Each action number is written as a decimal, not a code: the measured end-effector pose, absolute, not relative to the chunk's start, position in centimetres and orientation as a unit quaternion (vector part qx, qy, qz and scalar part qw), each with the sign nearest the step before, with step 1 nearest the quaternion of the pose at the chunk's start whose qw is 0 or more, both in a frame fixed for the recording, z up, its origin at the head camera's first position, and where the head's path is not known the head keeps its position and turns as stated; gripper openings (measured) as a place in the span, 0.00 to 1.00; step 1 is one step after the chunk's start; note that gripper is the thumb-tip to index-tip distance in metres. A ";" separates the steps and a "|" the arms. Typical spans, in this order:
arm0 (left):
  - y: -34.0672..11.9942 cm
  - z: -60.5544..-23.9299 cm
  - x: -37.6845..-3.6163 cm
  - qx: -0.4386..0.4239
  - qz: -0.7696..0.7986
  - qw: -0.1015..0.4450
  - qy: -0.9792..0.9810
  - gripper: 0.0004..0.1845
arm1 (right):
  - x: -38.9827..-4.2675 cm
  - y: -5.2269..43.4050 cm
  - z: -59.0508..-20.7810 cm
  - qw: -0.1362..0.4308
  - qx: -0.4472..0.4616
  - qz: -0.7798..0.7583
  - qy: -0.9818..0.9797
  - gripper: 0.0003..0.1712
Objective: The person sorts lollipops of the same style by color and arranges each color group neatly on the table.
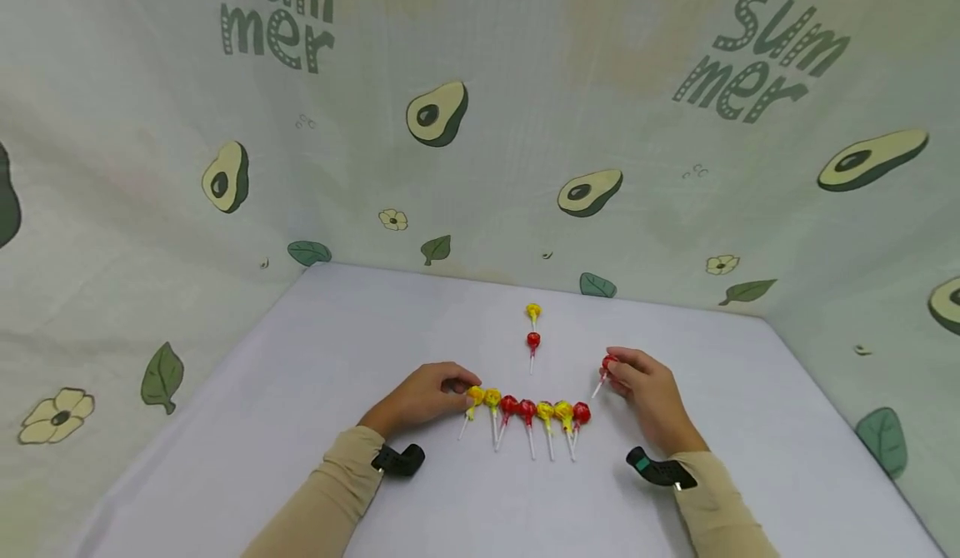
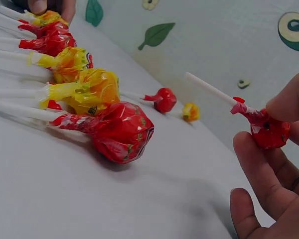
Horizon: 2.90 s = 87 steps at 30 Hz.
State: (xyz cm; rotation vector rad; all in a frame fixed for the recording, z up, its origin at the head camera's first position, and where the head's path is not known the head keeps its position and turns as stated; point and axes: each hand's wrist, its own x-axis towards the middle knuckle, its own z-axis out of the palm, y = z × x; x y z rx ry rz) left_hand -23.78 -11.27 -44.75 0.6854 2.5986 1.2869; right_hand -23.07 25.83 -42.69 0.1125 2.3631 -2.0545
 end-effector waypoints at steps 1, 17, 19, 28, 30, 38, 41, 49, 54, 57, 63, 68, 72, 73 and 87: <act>-11.3 -44.8 -23.8 0.229 0.431 0.081 0.869 0.13 | -23.3 25.8 -42.7 0.006 0.037 -0.653 0.756 0.26; -11.3 -45.2 -23.9 0.240 0.428 0.079 0.868 0.14 | -26.1 24.9 -43.0 0.045 0.020 -0.611 0.790 0.26; -11.3 -45.2 -23.9 0.245 0.427 0.075 0.867 0.14 | -26.5 24.9 -42.9 0.046 0.024 -0.603 0.796 0.26; -11.5 -45.1 -24.0 0.246 0.423 0.069 0.870 0.13 | -27.9 24.6 -42.5 0.064 0.025 -0.596 0.800 0.28; -11.5 -45.1 -23.9 0.243 0.423 0.072 0.870 0.14 | -28.2 24.5 -42.5 0.068 0.027 -0.596 0.800 0.27; -11.6 -45.0 -24.0 0.250 0.421 0.064 0.870 0.14 | -29.6 23.5 -42.5 0.061 0.041 -0.578 0.813 0.26; -11.6 -45.0 -24.0 0.248 0.421 0.065 0.870 0.14 | -30.0 23.1 -42.5 0.057 0.037 -0.573 0.817 0.26; -11.6 -44.9 -24.1 0.246 0.422 0.067 0.870 0.14 | -31.0 21.8 -42.7 0.055 0.026 -0.557 0.829 0.22; -11.4 -45.0 -24.0 0.242 0.423 0.070 0.870 0.13 | -31.5 21.4 -43.0 0.057 0.014 -0.544 0.837 0.21; -11.2 -45.0 -23.9 0.239 0.421 0.071 0.872 0.13 | -31.8 21.2 -43.0 0.055 0.007 -0.526 0.848 0.20; -11.0 -44.9 -23.7 0.233 0.425 0.071 0.872 0.13 | -31.9 20.8 -43.0 0.048 -0.006 -0.486 0.872 0.17; -11.0 -45.0 -23.7 0.231 0.425 0.072 0.872 0.13 | -31.9 20.5 -42.9 0.059 -0.008 -0.466 0.883 0.16; -11.1 -45.1 -23.6 0.232 0.428 0.071 0.871 0.13 | -31.8 20.3 -42.9 0.060 -0.013 -0.458 0.887 0.16; -11.1 -45.1 -23.6 0.232 0.429 0.070 0.870 0.13 | -31.8 20.3 -42.8 0.058 -0.015 -0.456 0.888 0.16; -11.1 -45.0 -23.8 0.241 0.419 0.068 0.873 0.13 | -31.9 20.1 -43.1 0.047 -0.016 -0.454 0.890 0.17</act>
